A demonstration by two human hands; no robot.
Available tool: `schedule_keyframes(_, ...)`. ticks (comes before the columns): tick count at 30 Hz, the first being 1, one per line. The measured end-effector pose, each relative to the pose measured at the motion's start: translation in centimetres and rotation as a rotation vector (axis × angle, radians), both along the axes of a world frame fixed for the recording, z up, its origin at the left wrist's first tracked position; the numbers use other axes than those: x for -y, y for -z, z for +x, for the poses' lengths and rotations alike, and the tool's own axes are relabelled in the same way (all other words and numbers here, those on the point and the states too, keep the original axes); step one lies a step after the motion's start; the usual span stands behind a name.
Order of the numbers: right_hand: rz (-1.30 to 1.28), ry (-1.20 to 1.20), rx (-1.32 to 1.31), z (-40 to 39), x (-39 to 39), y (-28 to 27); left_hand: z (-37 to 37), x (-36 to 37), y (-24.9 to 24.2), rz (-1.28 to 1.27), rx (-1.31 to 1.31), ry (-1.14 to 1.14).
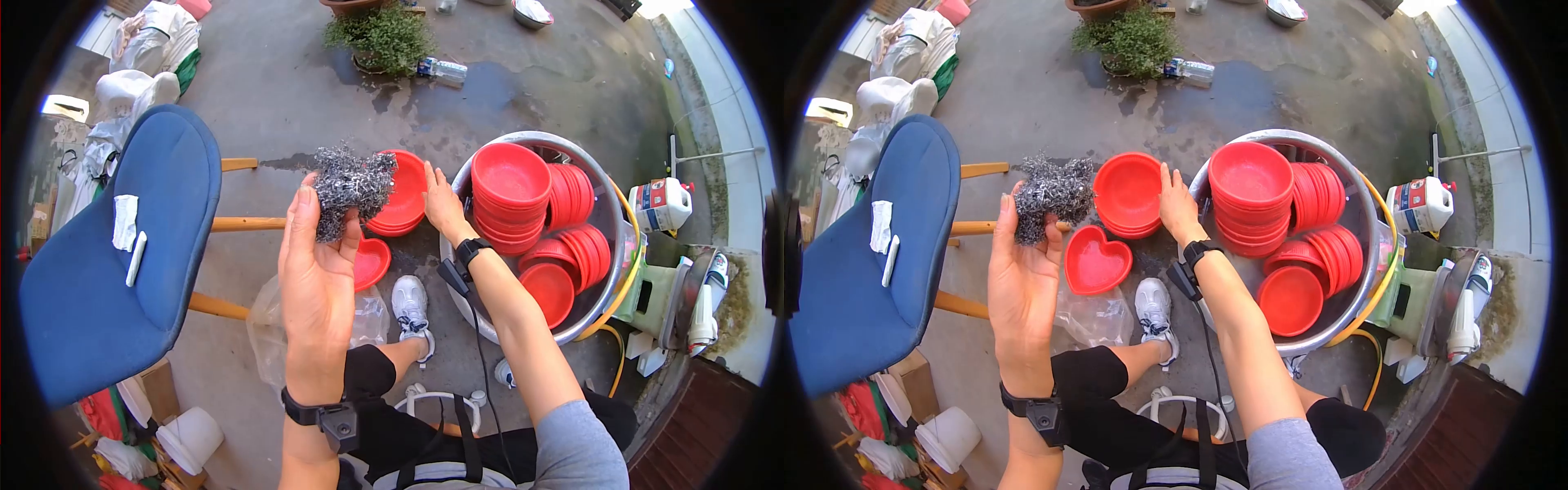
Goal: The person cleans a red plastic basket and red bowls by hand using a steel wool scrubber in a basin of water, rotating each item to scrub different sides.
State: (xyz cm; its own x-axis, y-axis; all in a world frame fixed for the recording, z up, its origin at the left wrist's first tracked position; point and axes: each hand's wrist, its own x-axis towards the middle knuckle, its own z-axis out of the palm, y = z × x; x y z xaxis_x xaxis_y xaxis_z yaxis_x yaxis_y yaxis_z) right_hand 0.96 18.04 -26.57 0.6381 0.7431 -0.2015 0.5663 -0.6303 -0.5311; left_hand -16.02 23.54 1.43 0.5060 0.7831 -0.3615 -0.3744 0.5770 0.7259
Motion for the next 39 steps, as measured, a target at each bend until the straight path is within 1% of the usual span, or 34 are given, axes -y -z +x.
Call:
schedule_keyframes(2,0.035,0.020,0.031,0.4,-0.6,1.5,0.1,-0.3,-0.1,0.026,-0.040,-0.033)
schedule_keyframes(5,-0.126,-0.024,0.057,0.9,-1.3,1.7,0.2,-0.9,0.3,0.007,-0.047,-0.035)
schedule_keyframes(9,-0.190,-0.056,-0.018,0.6,-1.5,2.2,0.5,-0.8,-0.1,-0.009,-0.017,-0.027)
schedule_keyframes(11,-0.204,-0.077,0.074,0.0,-1.4,2.2,0.6,-0.6,-0.1,-0.004,-0.031,-0.031)
schedule_keyframes(12,-0.205,-0.078,0.075,-0.4,-1.3,2.0,0.6,-0.6,-0.1,-0.005,-0.030,-0.032)
schedule_keyframes(15,-0.028,-0.065,0.417,-1.6,-0.2,0.7,0.8,-0.4,0.2,-0.005,-0.021,-0.021)
schedule_keyframes(16,-0.036,-0.062,0.419,-2.0,0.6,0.0,1.0,-0.3,0.2,0.002,-0.017,-0.019)
schedule_keyframes(18,0.101,-0.044,0.288,-3.1,3.6,-1.9,1.4,0.2,0.3,-0.018,-0.016,0.004)
schedule_keyframes(19,0.161,-0.014,0.295,-3.8,5.5,-2.7,1.6,0.4,0.3,-0.019,0.011,0.045)
schedule_keyframes(20,0.192,0.047,0.188,-4.5,7.7,-3.6,1.8,0.7,0.5,-0.023,0.040,0.093)
schedule_keyframes(22,0.160,0.110,0.153,-5.4,12.9,-4.7,2.5,1.6,0.7,-0.041,0.071,0.168)
schedule_keyframes(23,0.206,0.165,0.161,-5.8,15.7,-4.5,2.9,2.3,0.4,-0.048,0.067,0.189)
schedule_keyframes(24,0.189,0.212,0.196,-6.1,18.6,-4.1,3.2,2.8,0.2,-0.050,0.057,0.206)
schedule_keyframes(27,-0.055,0.311,0.261,-6.9,26.9,-2.3,4.4,4.9,-0.2,-0.061,0.048,0.248)
schedule_keyframes(28,-0.189,0.321,0.254,-7.2,29.2,-1.5,4.7,5.5,-0.4,-0.075,0.052,0.271)
schedule_keyframes(30,-0.361,0.272,0.201,-7.8,32.7,-0.9,5.3,6.6,-0.1,-0.070,0.059,0.307)
schedule_keyframes(31,-0.357,0.279,0.202,-7.8,34.3,-0.1,5.6,7.1,0.0,-0.065,0.057,0.332)
schedule_keyframes(33,-0.431,0.087,0.229,-7.7,36.2,1.4,6.2,7.9,0.3,-0.058,0.051,0.378)
schedule_keyframes(35,-0.438,0.066,0.231,-7.7,36.7,2.7,6.8,8.7,0.4,-0.045,0.045,0.393)
schedule_keyframes(39,-0.433,0.027,0.223,-7.3,35.9,1.3,8.1,9.9,0.4,-0.041,0.013,0.421)
